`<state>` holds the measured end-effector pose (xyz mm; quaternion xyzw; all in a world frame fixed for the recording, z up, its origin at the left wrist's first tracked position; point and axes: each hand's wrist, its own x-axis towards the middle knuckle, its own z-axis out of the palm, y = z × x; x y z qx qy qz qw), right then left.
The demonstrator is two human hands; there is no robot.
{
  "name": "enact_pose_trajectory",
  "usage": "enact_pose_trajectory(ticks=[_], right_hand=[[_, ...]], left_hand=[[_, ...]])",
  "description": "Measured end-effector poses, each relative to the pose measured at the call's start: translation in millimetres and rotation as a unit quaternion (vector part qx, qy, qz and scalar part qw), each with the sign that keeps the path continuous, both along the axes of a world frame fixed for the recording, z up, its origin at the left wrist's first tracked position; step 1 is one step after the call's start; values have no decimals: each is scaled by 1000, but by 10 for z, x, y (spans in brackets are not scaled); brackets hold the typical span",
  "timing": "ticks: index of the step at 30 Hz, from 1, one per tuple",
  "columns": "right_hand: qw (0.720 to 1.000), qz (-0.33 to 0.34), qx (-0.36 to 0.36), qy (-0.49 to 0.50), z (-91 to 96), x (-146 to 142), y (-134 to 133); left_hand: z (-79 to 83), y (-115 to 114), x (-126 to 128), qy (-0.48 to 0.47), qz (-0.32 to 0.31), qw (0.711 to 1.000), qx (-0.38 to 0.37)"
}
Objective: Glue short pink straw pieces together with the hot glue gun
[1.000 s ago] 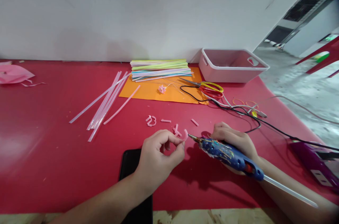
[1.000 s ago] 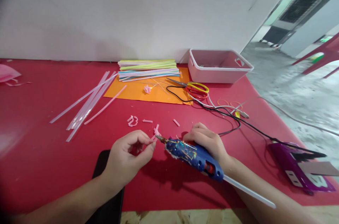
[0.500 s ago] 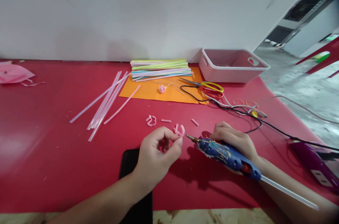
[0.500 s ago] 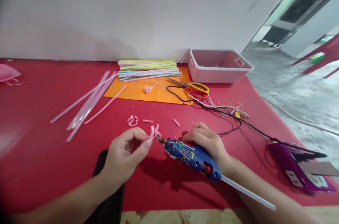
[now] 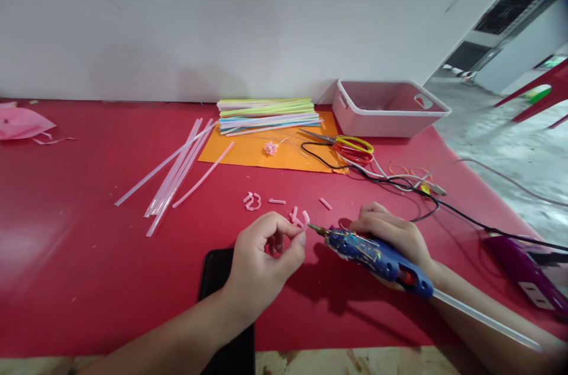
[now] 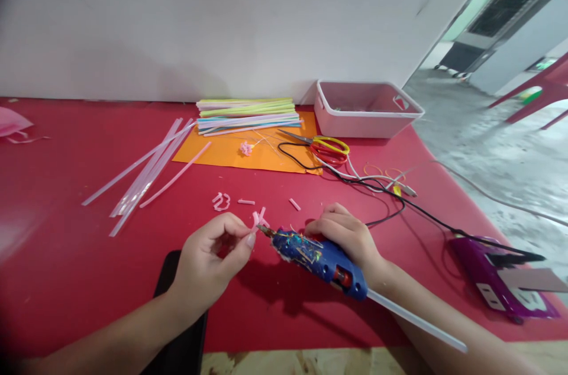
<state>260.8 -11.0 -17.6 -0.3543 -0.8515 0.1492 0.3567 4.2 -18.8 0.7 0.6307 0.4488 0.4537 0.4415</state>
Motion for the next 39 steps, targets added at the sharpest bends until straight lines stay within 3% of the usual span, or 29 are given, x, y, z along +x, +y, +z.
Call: enact_pose_trajectory(ticks=[5,13,21,27,35,39], right_hand=[[1000,-14,-7,5,-16,26,-11],[1000,20,-6,-1,29,-4,3],[1000,-23,-6,14,20,-2,-6],[1000,28,-7,11,52,-10,3],[1000,-15,-12,24,15,3,-23],[1000,16,-12,16,51,-2,-13]], left_hand=[[0,3,4,2,1,1000,-8],[-3,28,22,-79,-26,989,-125],[-5,26,22,-96,-42,987,-121],[31,35,32,-113,-63,981,-147],[37,25,30,-109,-58,981,-147],[24,28,23,-108,-61,980,-152]])
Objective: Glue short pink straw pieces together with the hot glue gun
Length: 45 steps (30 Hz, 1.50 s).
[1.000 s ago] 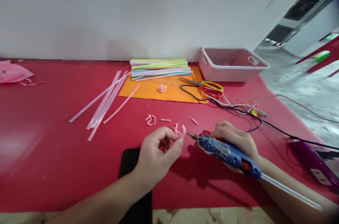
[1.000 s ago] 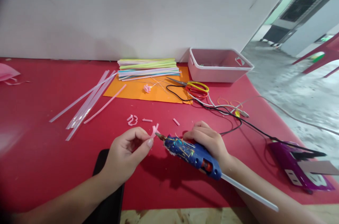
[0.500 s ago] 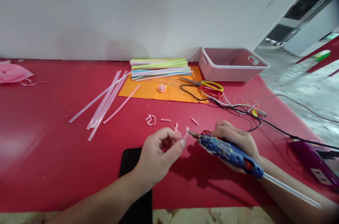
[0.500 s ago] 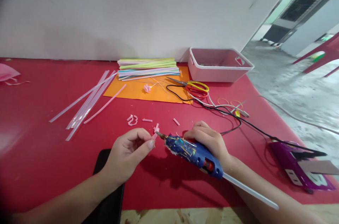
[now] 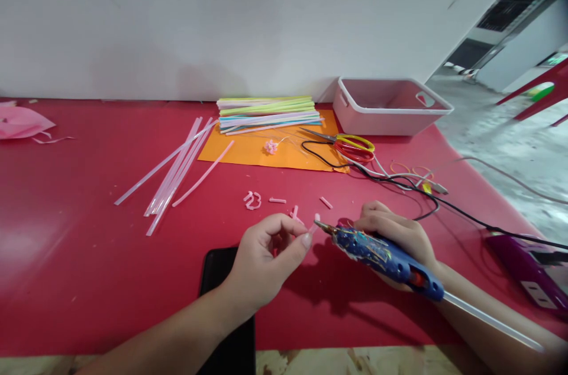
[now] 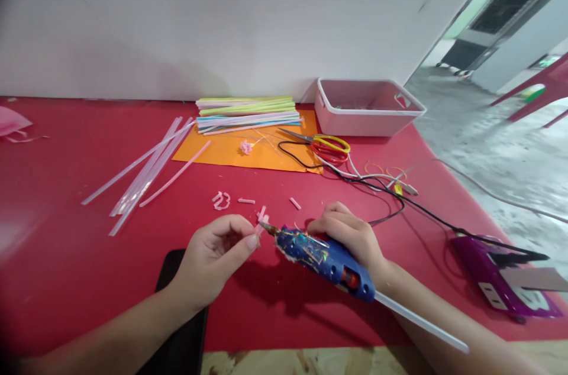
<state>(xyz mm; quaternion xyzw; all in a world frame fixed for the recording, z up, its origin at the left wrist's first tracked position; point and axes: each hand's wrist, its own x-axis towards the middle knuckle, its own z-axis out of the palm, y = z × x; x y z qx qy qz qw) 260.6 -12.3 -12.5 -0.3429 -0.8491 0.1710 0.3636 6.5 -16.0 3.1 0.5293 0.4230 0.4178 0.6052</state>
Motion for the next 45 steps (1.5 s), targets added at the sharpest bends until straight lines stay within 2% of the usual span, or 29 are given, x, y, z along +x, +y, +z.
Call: enact_pose_trajectory(ticks=[6,34,39,45], right_hand=[[1000,22,7,-14,-2,-9,4],[1000,-10,23,-5,44,-2,0],[1000,11,13,-19,53,39,10],[1000,2,23,-15,48,20,15]], left_hand=[[-15,-8,-5,3,-7,1000,3],[-19,-4,-11,13,-4,998,62],[-15,-19,-19,7,-8,998,68],[-26,-10,-7,8,-9,998,69]])
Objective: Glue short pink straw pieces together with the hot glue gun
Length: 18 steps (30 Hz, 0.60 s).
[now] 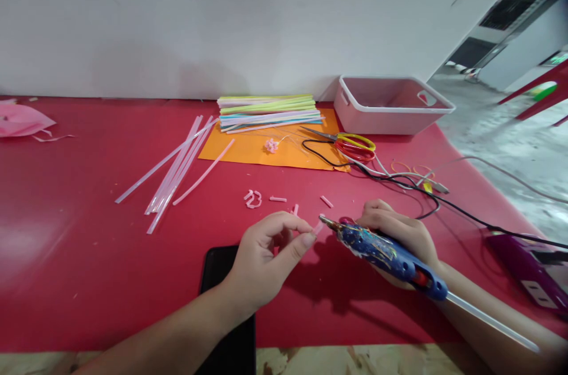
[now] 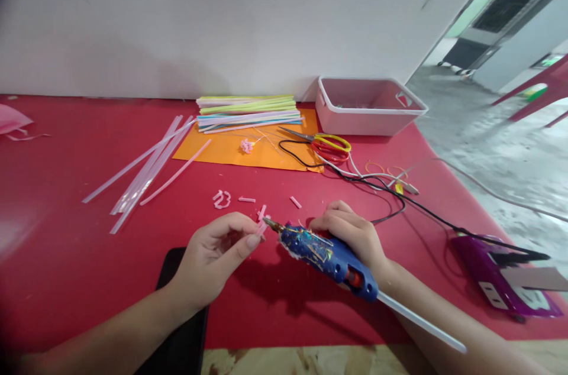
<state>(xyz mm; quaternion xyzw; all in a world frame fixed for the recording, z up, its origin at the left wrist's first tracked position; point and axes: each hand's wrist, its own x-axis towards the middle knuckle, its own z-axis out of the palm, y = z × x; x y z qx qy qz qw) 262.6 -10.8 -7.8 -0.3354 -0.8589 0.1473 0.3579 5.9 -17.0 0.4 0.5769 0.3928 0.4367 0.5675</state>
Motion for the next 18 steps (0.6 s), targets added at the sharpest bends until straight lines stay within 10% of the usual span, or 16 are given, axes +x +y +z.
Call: enact_pose_trajectory(ticks=[18], right_hand=[[999,-51,-3,4,-27,-29,-27]], left_hand=[[25,1,-8,5,2,1000,1]])
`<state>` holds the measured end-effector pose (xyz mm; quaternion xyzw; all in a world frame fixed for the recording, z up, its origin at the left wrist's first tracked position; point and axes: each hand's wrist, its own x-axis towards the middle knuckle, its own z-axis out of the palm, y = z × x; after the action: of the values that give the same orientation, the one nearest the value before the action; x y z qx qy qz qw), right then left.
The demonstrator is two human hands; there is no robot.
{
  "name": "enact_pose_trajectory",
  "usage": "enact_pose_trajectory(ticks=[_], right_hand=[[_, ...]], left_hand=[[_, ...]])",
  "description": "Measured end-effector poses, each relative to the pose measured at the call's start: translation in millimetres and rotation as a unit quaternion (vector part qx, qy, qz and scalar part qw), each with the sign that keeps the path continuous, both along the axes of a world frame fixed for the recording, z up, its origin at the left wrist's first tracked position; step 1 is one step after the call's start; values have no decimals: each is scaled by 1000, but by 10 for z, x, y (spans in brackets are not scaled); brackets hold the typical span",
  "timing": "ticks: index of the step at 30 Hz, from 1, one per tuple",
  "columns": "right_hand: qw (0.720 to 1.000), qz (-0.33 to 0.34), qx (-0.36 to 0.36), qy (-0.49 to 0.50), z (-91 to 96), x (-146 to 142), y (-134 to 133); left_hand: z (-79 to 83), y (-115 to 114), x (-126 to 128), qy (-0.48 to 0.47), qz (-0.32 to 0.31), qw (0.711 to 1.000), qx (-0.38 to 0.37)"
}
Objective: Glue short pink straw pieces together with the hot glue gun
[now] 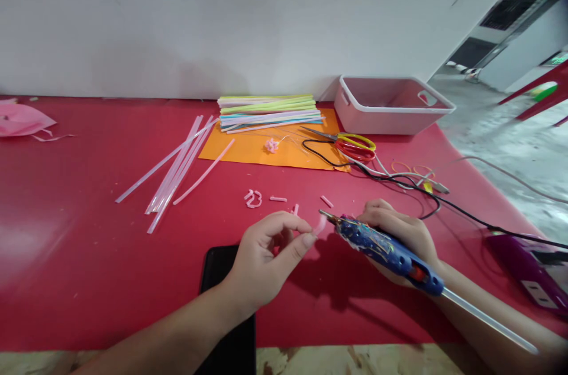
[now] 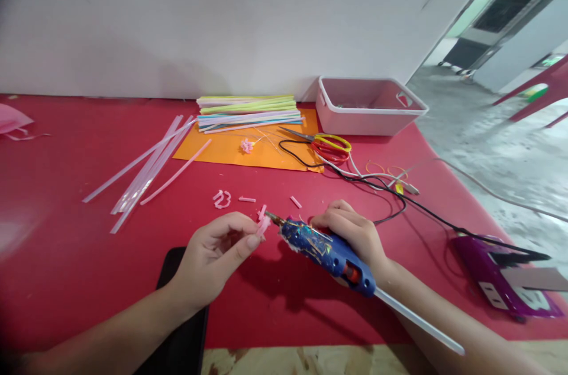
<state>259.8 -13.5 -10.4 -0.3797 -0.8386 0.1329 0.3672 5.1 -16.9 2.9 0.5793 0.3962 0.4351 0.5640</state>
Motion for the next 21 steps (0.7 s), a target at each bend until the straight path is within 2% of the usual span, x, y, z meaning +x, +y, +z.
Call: enact_pose_trajectory(ticks=[6,12,21], right_hand=[[1000,-15,-3,-9,94,1,-11],[999,49,0,8,9,-4,4],[999,29,-25,4,-56,15,1]], left_hand=[[-26,5,4,11,30,999,-4],[-17,9,15,26,48,998,-44],[-36,20,13,5,24,999,-27]])
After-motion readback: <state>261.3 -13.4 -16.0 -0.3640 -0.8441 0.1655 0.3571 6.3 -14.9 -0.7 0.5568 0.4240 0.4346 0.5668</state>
